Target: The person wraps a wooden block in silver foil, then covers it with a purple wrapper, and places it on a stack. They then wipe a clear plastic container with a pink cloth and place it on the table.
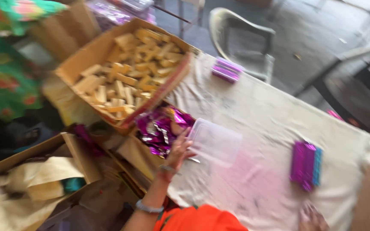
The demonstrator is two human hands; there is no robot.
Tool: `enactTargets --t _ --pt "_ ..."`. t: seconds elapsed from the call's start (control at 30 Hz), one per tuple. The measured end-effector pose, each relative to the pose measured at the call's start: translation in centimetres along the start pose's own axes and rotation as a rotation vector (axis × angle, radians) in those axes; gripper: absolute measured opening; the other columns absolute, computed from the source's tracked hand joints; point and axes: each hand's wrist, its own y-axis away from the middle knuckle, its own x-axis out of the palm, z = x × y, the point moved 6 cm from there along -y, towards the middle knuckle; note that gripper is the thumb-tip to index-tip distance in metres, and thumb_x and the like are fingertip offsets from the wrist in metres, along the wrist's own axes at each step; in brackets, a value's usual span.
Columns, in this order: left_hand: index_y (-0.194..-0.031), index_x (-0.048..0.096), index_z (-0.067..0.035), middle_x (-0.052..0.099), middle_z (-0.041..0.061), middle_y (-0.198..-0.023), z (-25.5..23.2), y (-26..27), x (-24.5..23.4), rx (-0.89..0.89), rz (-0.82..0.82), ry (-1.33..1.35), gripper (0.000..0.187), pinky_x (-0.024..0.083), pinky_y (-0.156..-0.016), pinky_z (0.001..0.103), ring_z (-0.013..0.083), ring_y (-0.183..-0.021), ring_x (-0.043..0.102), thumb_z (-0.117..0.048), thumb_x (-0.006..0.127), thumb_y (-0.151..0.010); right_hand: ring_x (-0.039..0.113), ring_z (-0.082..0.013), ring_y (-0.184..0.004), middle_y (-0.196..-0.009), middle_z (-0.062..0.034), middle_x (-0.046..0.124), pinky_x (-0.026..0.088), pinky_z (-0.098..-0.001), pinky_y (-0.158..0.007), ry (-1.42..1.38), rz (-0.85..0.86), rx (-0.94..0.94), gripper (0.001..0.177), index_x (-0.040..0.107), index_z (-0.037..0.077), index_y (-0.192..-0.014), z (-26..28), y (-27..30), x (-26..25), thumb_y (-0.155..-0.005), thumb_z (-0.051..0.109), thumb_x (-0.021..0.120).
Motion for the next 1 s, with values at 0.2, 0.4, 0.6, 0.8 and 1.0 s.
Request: enactTargets --t 0.2,0.4,0.6,0.8,1.0 --pt "-0.16 0.025 -0.029 0.047 0.007 -0.14 23.5 -4.7 8.5 -0.464 -0.03 0.252 0.079 0.061 -0.084 0.041 0.0229 -0.106 0.061 -0.019 0.058 -0.089 0.069 -0.0315 -0.101 -0.113 -0.0148 0.069 0.055 -0.0433 -0.092 -0.07 -0.066 0.565 0.028 0.081 0.019 -0.12 -3.0 -1.9 -0.1 -0.093 0.016 0.073" --pt "-0.161 0.014 -0.004 0.022 0.027 -0.154 26.5 -3.9 9.1 -0.017 0.164 -1.233 0.108 0.031 -0.117 0.05 0.0449 -0.145 0.027 -0.04 0.084 -0.087 0.066 -0.0247 -0.114 -0.113 -0.0121 0.069 0.056 -0.0374 -0.099 -0.363 -0.254 0.152 0.032 0.076 0.009 -0.112 8.7 -4.1 -3.6 -0.089 -0.009 0.063" --pt "-0.162 0.01 -0.014 0.008 0.008 -0.17 20.3 -3.0 11.4 -0.125 0.4 -1.384 0.114 0.023 -0.126 0.04 0.0316 -0.156 0.018 -0.051 0.077 -0.078 0.063 -0.0256 -0.12 -0.124 -0.0111 0.067 0.057 -0.038 -0.102 -0.278 -0.246 -0.105 0.019 0.077 0.01 -0.105 19.2 -8.8 2.4 -0.088 0.002 0.072" --pt "-0.164 -0.007 -0.022 -0.008 0.008 -0.172 22.7 -2.6 10.0 -0.043 0.454 -1.433 0.101 0.013 -0.123 0.056 0.032 -0.157 0.01 -0.051 0.064 -0.097 0.06 -0.0301 -0.113 -0.123 -0.0092 0.067 0.056 -0.0393 -0.085 -0.043 0.029 -0.298 0.024 0.074 0.013 -0.11 30.7 -7.6 10.5 -0.087 0.021 0.075" --pt "-0.165 -0.008 -0.021 -0.009 0.009 -0.173 23.4 -2.8 10.1 -0.08 0.476 -1.491 0.103 0.011 -0.124 0.057 0.0301 -0.159 0.012 -0.054 0.06 -0.095 0.06 -0.0246 -0.123 -0.129 -0.006 0.068 0.049 -0.0428 -0.101 -0.138 -0.039 -0.533 0.033 0.073 0.011 -0.116 31.2 -7.1 11.4 -0.084 0.008 0.068"
